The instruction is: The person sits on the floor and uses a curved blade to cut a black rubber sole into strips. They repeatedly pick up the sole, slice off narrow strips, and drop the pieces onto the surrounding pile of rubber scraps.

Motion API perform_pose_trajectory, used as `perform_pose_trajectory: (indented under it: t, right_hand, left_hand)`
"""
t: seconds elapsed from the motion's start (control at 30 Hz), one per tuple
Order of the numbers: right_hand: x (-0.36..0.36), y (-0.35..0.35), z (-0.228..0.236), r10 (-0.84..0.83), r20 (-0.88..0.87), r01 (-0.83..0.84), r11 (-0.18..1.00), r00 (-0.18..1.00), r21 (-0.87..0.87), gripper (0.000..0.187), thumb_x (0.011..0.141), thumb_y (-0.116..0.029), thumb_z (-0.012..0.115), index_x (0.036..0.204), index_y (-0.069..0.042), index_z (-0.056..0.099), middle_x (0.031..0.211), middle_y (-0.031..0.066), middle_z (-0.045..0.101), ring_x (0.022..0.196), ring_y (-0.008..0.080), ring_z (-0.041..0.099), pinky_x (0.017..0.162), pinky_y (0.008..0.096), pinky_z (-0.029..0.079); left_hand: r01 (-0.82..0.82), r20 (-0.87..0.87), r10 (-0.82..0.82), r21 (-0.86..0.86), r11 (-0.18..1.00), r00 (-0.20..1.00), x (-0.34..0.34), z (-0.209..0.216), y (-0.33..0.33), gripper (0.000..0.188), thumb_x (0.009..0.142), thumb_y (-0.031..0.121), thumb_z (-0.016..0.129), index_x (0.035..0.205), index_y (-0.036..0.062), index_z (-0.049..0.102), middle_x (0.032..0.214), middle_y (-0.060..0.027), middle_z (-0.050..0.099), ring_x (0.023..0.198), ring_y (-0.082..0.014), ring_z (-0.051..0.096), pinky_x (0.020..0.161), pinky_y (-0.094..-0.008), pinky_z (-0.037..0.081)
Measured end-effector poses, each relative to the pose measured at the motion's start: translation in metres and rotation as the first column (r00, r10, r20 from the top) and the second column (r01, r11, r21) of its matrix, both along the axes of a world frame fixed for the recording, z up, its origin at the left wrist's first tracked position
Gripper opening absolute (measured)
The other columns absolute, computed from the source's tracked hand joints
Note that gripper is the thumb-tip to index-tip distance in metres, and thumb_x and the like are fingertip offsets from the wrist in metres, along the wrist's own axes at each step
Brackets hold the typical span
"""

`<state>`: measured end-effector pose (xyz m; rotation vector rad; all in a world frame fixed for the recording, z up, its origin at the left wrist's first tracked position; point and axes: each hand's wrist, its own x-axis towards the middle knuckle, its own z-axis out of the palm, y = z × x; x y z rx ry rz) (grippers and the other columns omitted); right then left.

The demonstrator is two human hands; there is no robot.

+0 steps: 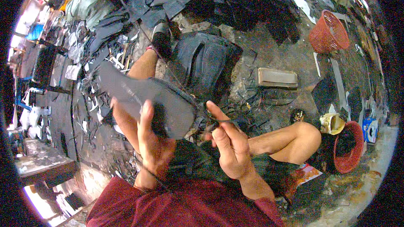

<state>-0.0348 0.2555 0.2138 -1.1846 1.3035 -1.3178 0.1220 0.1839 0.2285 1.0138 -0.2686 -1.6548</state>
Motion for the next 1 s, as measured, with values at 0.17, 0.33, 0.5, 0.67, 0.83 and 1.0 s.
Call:
perform_pose_trajectory:
  t: [0.17,0.33,0.5,0.67,0.83,1.0]
  right_hand:
    - [-0.006,0.06,-0.037,-0.17,-0.139,0.18,0.982,0.976,0.064,0.049,0.104,-0.024,0.047,0.145,0.002,0.043,0.091,0.0102,0.065,0.072,0.0183,0.06,0.069,0.0315,0.049]
    - [-0.021,0.098,-0.052,-0.149,-0.515,0.143,0.988,0.844,-0.051,0.041,0.101,-0.019,0.05,0.135,0.003,0.056,0.094,0.019,0.066,0.078,0.0336,0.066,0.074,0.0378,0.052]
    - [-0.019,0.09,-0.04,-0.087,-0.557,0.13,0.991,0.826,0.037,0.046,0.1,-0.022,0.049,0.141,0.001,0.049,0.101,0.0225,0.067,0.088,0.0377,0.068,0.078,0.0417,0.053]
    - [-0.016,0.037,-0.022,0.012,-0.634,-0.048,0.998,0.773,-0.039,0.058,0.095,-0.015,0.057,0.149,-0.004,0.038,0.1,0.0149,0.067,0.08,0.0321,0.067,0.067,0.041,0.052]
    - [0.0,-0.011,-0.029,0.064,-0.657,-0.125,0.991,0.751,-0.045,0.058,0.096,-0.019,0.058,0.149,-0.008,0.038,0.098,0.0122,0.069,0.078,0.0301,0.068,0.063,0.0407,0.053]
    - [0.005,-0.037,-0.038,-0.014,-0.518,-0.094,0.979,0.855,-0.18,0.048,0.1,-0.016,0.053,0.145,-0.005,0.044,0.116,0.0148,0.067,0.087,0.0258,0.07,0.071,0.035,0.053]
  left_hand:
    - [0.065,-0.04,-0.064,0.037,0.997,0.997,-0.007,-0.007,-0.013,0.051,0.084,0.026,0.076,0.124,0.0058,0.052,0.112,-0.0064,0.062,0.103,-0.0226,0.062,0.091,-0.0416,0.053]
    - [0.097,-0.091,-0.087,0.11,0.989,0.992,0.002,-0.025,-0.012,0.038,0.09,0.029,0.071,0.12,0.0089,0.061,0.11,-0.0048,0.068,0.099,-0.0221,0.066,0.09,-0.0365,0.053]
    - [0.122,0.011,-0.123,0.074,0.99,0.992,0.01,-0.041,0.0,0.036,0.092,0.03,0.068,0.119,0.0083,0.061,0.111,-0.0043,0.068,0.101,-0.0222,0.065,0.091,-0.0361,0.052]
    - [0.227,0.177,-0.231,0.044,0.973,0.957,0.037,-0.066,0.014,0.043,0.088,0.035,0.069,0.118,0.006,0.059,0.101,-0.0057,0.065,0.093,-0.0212,0.064,0.083,-0.0357,0.053]
    - [0.277,0.315,-0.272,0.028,0.96,0.909,0.032,-0.054,0.016,0.057,0.075,0.031,0.076,0.119,0.0018,0.054,0.097,-0.0078,0.063,0.085,-0.0224,0.063,0.076,-0.035,0.053]
    - [0.397,0.239,-0.382,-0.018,0.918,0.893,0.045,-0.071,0.023,0.043,0.077,0.013,0.08,0.113,-0.0037,0.062,0.11,-0.0111,0.067,0.094,-0.0221,0.066,0.089,-0.0378,0.053]
